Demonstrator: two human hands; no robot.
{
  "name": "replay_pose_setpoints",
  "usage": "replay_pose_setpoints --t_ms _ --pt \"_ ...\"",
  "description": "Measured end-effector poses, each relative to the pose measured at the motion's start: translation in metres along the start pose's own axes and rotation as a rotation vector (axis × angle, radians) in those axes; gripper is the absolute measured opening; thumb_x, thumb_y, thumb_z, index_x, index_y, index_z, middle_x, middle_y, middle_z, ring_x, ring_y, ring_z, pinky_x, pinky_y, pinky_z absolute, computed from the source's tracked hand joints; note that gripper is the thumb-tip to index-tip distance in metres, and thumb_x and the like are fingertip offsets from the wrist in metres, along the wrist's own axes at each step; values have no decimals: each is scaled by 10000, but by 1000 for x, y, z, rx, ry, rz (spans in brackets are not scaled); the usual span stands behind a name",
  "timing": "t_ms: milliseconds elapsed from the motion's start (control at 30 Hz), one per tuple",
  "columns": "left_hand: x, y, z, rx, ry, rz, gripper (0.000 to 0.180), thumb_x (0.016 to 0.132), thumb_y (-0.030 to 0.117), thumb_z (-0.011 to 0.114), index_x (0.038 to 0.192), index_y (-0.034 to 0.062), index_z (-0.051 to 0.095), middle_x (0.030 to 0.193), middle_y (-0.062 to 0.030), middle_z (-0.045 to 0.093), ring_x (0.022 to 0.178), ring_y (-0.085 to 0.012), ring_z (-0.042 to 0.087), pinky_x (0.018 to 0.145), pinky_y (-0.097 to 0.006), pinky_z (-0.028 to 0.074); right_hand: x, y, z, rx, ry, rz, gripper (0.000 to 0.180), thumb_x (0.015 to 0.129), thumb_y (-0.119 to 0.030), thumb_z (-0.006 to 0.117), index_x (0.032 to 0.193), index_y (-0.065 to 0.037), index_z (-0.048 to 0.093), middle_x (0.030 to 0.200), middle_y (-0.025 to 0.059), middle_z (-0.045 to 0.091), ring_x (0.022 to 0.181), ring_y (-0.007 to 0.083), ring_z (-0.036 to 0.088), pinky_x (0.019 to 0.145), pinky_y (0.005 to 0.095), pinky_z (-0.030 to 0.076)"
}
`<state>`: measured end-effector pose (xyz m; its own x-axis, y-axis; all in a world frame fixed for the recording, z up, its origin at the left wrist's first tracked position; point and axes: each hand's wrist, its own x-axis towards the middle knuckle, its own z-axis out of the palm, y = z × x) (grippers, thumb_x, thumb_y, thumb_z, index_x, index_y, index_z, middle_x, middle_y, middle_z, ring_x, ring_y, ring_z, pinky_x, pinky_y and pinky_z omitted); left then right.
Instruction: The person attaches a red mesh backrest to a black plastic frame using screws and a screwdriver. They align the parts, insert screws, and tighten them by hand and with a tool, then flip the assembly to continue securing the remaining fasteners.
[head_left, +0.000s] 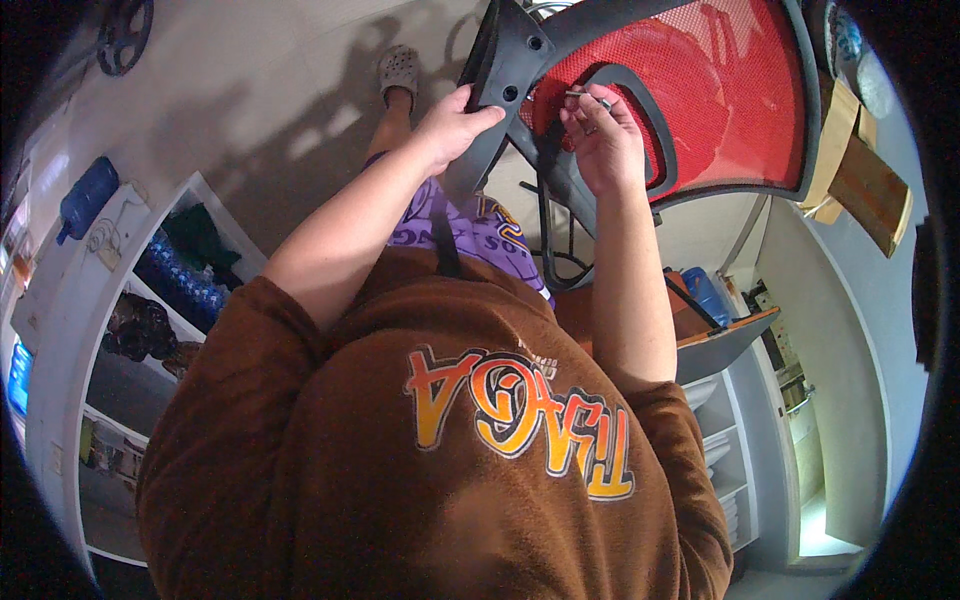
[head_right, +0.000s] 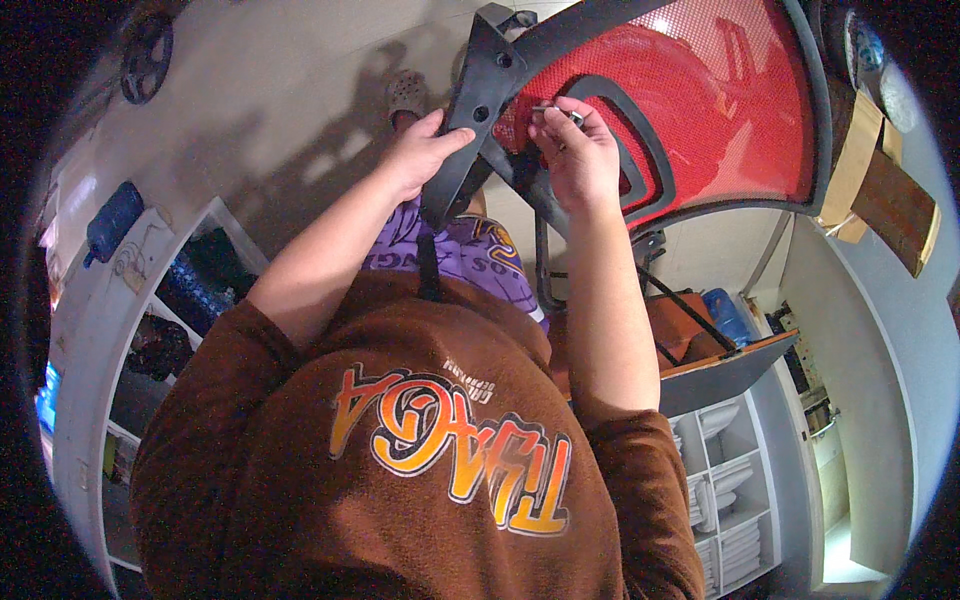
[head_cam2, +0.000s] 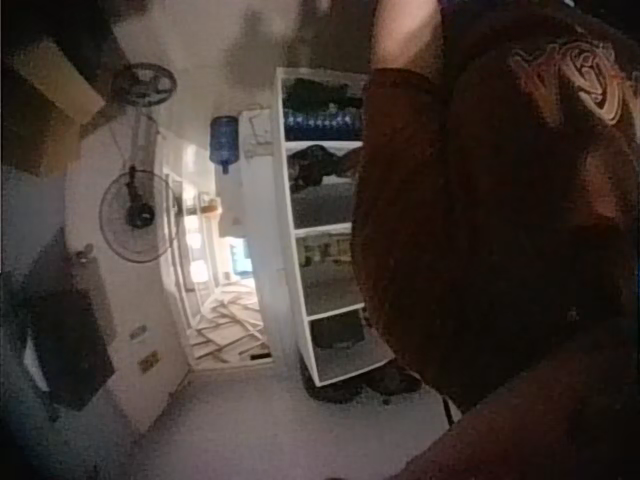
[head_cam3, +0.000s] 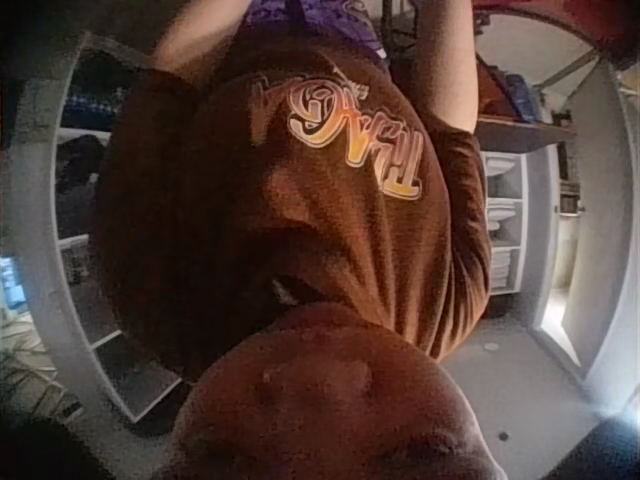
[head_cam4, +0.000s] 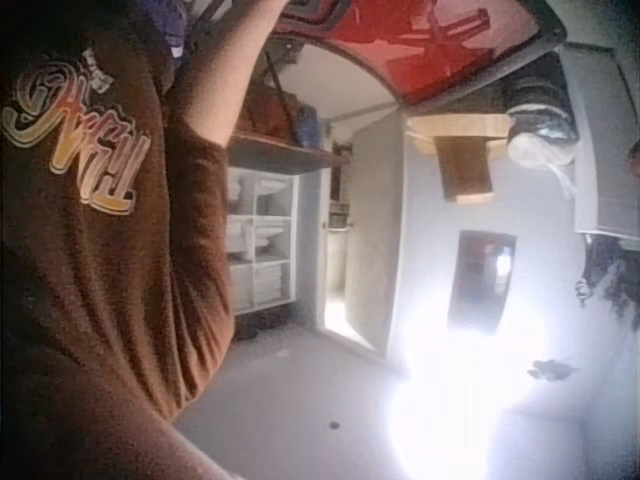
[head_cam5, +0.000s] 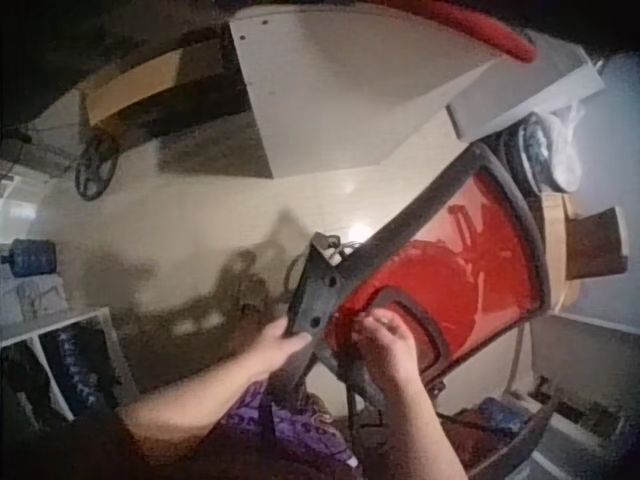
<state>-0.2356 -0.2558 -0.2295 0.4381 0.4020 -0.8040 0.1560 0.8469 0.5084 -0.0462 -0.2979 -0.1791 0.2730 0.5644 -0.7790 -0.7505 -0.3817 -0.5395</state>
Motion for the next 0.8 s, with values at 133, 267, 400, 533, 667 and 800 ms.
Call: replay_pose_setpoints --t_ms 133,267,400,533,667,800 --pt "0 -1 -5 63 -36 72 417 824 191 632 1188 25 512 1040 -73 619 921 -137 571 830 -270 439 1 5 1 -24 -27 6 156 845 3 568 995 -16 530 920 100 624 842 185 620 766 317 526" --pt "5 2 -10 182 -72 94 416 824 188 630 1184 15 513 1049 -79 619 931 -142 567 838 -274 435 1 7 0 -23 -37 17 153 845 9 563 992 -11 529 920 101 620 840 187 620 762 317 531" --pt "5 4 -6 149 -71 70 413 820 193 633 1169 2 522 1035 -88 623 911 -146 573 824 -272 440 -1 6 2 -37 0 24 160 843 19 556 996 -9 518 925 110 617 849 196 620 768 314 536" --pt "8 2 -7 164 -53 31 407 820 209 630 1153 -6 535 1008 -93 630 875 -149 584 792 -280 455 1 8 -1 2 -58 20 174 840 27 554 1003 -9 505 929 118 614 860 206 622 776 312 540" --pt "5 8 -6 154 -40 12 415 818 224 630 1153 -3 538 998 -93 634 857 -150 588 777 -285 460 0 7 1 -27 -32 20 183 837 34 559 1004 -8 499 933 121 612 863 209 623 775 316 543" --pt "8 4 -8 129 -42 24 433 810 231 639 1160 -3 539 1007 -93 631 881 -148 580 797 -283 450 -2 7 2 -47 -39 18 185 836 40 559 1006 -3 499 932 122 610 866 209 620 779 318 543"
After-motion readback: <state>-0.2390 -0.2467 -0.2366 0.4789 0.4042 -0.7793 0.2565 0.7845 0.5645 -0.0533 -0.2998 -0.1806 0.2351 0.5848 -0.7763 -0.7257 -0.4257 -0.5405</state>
